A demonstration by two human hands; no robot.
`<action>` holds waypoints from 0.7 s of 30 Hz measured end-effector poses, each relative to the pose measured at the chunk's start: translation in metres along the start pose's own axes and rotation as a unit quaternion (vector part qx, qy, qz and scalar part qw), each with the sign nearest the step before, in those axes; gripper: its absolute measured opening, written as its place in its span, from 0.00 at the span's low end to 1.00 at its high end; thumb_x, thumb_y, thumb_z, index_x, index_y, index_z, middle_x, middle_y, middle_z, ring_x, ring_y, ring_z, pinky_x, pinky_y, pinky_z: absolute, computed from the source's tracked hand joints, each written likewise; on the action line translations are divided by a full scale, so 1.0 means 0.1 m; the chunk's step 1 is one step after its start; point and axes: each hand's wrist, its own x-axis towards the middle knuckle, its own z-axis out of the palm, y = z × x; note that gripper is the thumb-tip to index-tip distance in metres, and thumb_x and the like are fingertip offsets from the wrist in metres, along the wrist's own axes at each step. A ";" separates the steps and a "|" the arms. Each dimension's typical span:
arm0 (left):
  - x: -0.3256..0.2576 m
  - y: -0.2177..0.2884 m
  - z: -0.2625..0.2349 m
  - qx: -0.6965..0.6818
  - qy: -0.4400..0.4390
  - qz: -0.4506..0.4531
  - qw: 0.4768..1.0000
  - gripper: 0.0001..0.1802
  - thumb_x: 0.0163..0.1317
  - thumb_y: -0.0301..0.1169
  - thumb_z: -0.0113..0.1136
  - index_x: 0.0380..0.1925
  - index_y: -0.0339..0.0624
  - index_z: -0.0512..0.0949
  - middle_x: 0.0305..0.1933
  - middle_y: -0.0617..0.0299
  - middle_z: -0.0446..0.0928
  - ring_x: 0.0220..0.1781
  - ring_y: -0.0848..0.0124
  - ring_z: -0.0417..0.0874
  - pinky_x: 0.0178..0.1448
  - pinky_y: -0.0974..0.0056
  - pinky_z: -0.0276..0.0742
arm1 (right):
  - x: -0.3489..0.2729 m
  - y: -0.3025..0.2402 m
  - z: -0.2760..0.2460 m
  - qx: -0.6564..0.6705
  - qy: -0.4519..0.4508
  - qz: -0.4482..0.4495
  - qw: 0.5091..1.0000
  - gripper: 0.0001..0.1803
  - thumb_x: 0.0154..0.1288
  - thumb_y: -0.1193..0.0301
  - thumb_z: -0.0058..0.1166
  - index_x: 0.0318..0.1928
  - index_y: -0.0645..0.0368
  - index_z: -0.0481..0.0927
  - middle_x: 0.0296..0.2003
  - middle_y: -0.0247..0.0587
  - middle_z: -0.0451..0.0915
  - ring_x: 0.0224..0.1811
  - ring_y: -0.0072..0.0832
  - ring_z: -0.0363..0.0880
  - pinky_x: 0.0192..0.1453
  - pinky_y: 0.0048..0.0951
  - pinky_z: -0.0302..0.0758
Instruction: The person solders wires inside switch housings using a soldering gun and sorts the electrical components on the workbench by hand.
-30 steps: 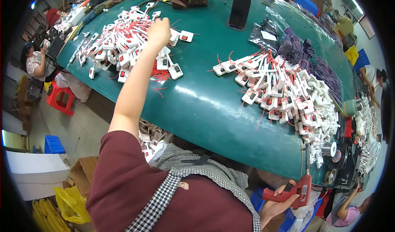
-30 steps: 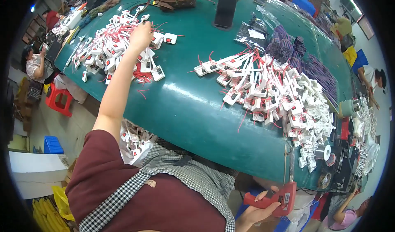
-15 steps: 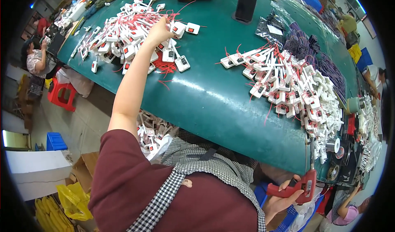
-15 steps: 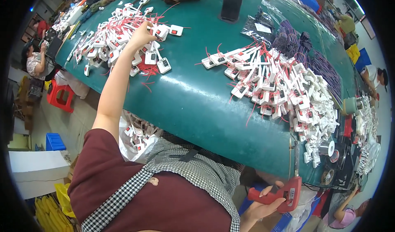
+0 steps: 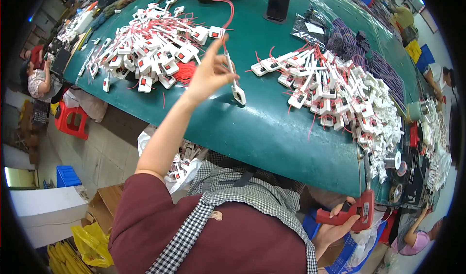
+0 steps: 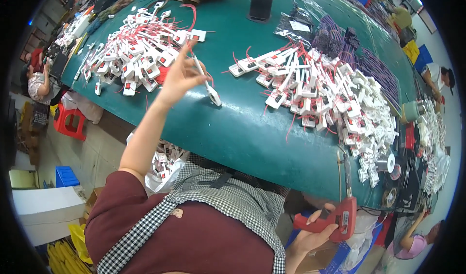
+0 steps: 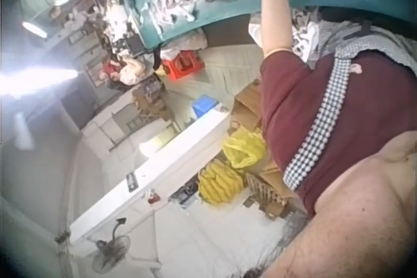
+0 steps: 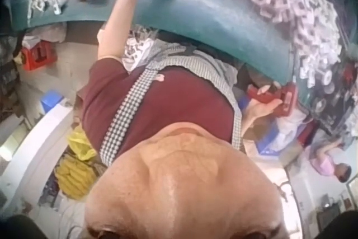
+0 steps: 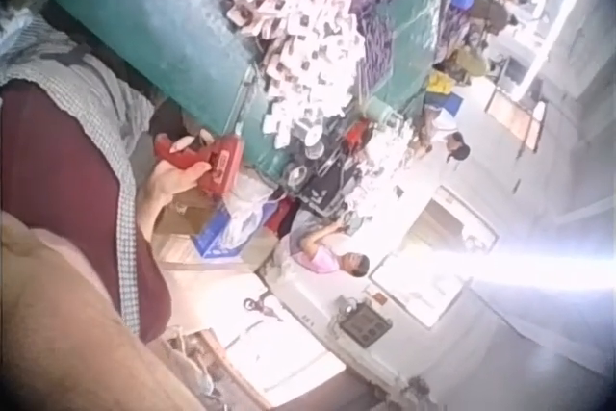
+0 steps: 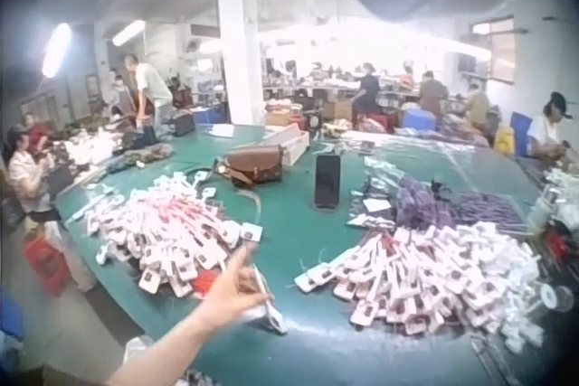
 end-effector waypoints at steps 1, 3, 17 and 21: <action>-0.04 -0.04 0.11 -0.002 -0.007 -0.001 1.000 0.43 0.49 0.16 0.57 0.64 0.43 0.49 0.36 0.58 0.72 0.37 0.68 0.80 0.36 0.68 0.77 | 0.01 0.01 0.01 -0.003 0.006 -0.002 1.000 0.30 0.65 0.53 0.42 0.57 0.65 0.58 0.43 0.48 0.70 0.22 0.19 0.67 0.23 0.16 0.65; -0.11 0.01 0.23 0.036 0.015 -0.014 0.999 0.40 0.50 0.18 0.57 0.63 0.42 0.51 0.36 0.59 0.72 0.37 0.69 0.80 0.35 0.69 0.76 | 0.01 0.03 -0.01 -0.004 -0.004 -0.006 1.000 0.31 0.65 0.53 0.43 0.57 0.65 0.57 0.42 0.47 0.70 0.21 0.19 0.67 0.23 0.16 0.65; 0.08 0.50 0.40 -0.011 0.059 0.021 0.998 0.12 0.65 0.32 0.46 0.38 0.38 0.76 0.24 0.68 0.74 0.29 0.80 0.77 0.28 0.77 0.68 | -0.05 0.01 -0.07 -0.006 -0.014 -0.010 1.000 0.30 0.65 0.54 0.42 0.57 0.64 0.57 0.43 0.49 0.70 0.21 0.21 0.66 0.20 0.16 0.63; 0.10 0.48 0.37 0.048 0.010 -0.001 0.999 0.12 0.63 0.32 0.50 0.39 0.38 0.79 0.29 0.66 0.77 0.36 0.80 0.78 0.31 0.76 0.70 | -0.03 0.03 -0.09 -0.005 -0.003 -0.015 1.000 0.30 0.65 0.54 0.43 0.57 0.63 0.57 0.43 0.49 0.70 0.21 0.21 0.66 0.20 0.16 0.63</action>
